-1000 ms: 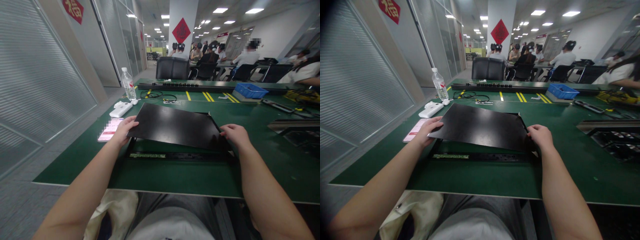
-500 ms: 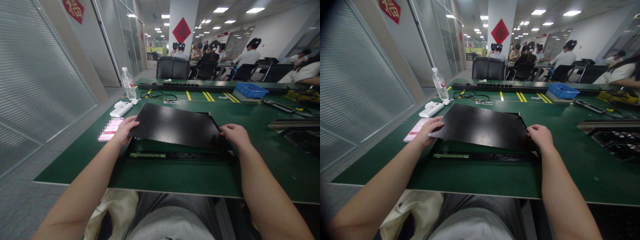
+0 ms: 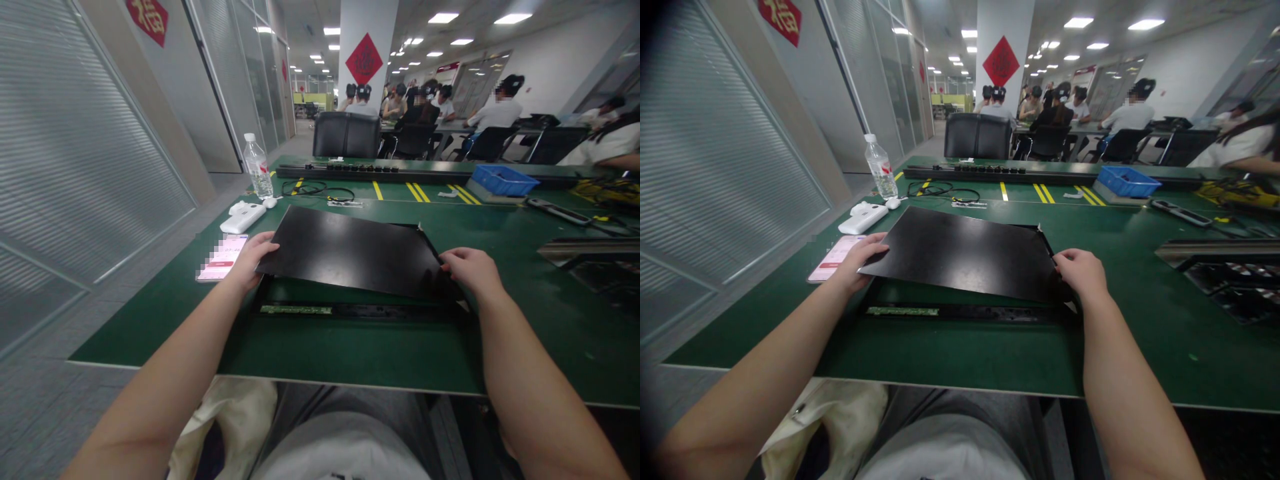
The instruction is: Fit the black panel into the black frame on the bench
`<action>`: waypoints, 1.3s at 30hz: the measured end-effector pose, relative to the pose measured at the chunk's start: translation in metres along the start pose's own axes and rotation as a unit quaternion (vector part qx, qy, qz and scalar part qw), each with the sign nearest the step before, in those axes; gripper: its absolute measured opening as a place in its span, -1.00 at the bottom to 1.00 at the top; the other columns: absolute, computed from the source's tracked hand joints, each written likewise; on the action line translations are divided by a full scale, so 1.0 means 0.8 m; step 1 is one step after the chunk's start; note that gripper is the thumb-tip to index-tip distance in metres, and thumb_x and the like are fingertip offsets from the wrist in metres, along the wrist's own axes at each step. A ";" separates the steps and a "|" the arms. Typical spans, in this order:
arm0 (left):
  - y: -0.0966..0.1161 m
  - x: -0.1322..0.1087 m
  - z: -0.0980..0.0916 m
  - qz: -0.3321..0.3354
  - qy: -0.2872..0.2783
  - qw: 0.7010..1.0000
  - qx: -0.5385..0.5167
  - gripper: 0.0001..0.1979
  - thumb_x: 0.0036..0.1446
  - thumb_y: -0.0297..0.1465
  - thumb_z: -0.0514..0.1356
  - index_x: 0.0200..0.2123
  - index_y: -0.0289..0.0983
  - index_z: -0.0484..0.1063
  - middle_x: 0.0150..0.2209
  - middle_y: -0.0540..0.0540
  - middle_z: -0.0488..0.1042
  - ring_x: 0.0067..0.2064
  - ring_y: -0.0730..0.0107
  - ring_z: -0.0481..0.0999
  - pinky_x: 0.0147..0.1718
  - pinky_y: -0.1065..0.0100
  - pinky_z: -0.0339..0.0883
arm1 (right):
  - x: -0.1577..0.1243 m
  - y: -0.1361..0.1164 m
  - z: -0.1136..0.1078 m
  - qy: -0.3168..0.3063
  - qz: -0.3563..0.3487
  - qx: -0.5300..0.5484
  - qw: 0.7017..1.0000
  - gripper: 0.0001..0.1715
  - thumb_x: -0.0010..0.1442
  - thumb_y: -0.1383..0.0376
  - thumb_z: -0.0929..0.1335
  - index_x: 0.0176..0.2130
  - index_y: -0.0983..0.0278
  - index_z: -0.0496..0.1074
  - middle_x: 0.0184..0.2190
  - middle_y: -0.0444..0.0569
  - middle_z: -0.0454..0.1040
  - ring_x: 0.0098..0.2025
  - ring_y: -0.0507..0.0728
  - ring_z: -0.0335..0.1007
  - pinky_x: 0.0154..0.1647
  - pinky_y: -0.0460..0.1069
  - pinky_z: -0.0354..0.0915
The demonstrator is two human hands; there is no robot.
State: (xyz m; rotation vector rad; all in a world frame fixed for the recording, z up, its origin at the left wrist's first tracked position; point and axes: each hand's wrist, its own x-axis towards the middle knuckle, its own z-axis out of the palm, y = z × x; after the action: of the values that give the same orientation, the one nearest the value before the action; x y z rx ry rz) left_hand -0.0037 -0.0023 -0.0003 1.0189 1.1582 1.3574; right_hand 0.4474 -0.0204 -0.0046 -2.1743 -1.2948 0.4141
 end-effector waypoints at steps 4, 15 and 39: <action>-0.003 0.002 0.001 -0.003 0.018 1.000 -0.011 -0.57 -0.31 -0.40 0.40 -0.24 -0.28 0.52 -0.39 -0.03 0.59 -0.35 0.25 0.56 -0.34 0.31 0.44 | -0.001 0.001 0.000 -0.001 -0.007 -0.004 1.000 -0.76 0.06 0.17 0.38 -0.33 0.21 0.62 -0.43 -0.01 0.64 -0.54 0.13 0.45 -0.41 0.03 0.32; -0.012 0.008 -0.003 -0.003 0.021 1.000 0.006 -0.53 -0.27 -0.37 0.34 -0.17 -0.26 0.46 -0.35 -0.03 0.56 -0.30 0.22 0.55 -0.35 0.32 0.37 | 0.000 0.001 0.000 -0.010 -0.012 -0.026 1.000 -0.76 0.08 0.18 0.38 -0.31 0.19 0.63 -0.45 -0.01 0.62 -0.52 0.16 0.48 -0.38 0.05 0.35; -0.006 0.003 0.000 -0.035 0.035 0.998 0.038 -0.60 -0.31 -0.42 0.30 -0.26 -0.22 0.44 -0.46 0.00 0.51 -0.39 0.21 0.52 -0.46 0.33 0.34 | 0.001 0.002 0.001 -0.013 -0.018 -0.051 0.998 -0.74 0.11 0.15 0.38 -0.27 0.17 0.64 -0.50 -0.02 0.59 -0.49 0.20 0.51 -0.34 0.07 0.35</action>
State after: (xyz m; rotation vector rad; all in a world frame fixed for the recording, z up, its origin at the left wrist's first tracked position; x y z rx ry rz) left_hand -0.0029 -0.0002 -0.0052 0.9826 1.2942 1.3111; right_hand 0.4487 -0.0199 -0.0063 -2.2329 -1.3943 0.3709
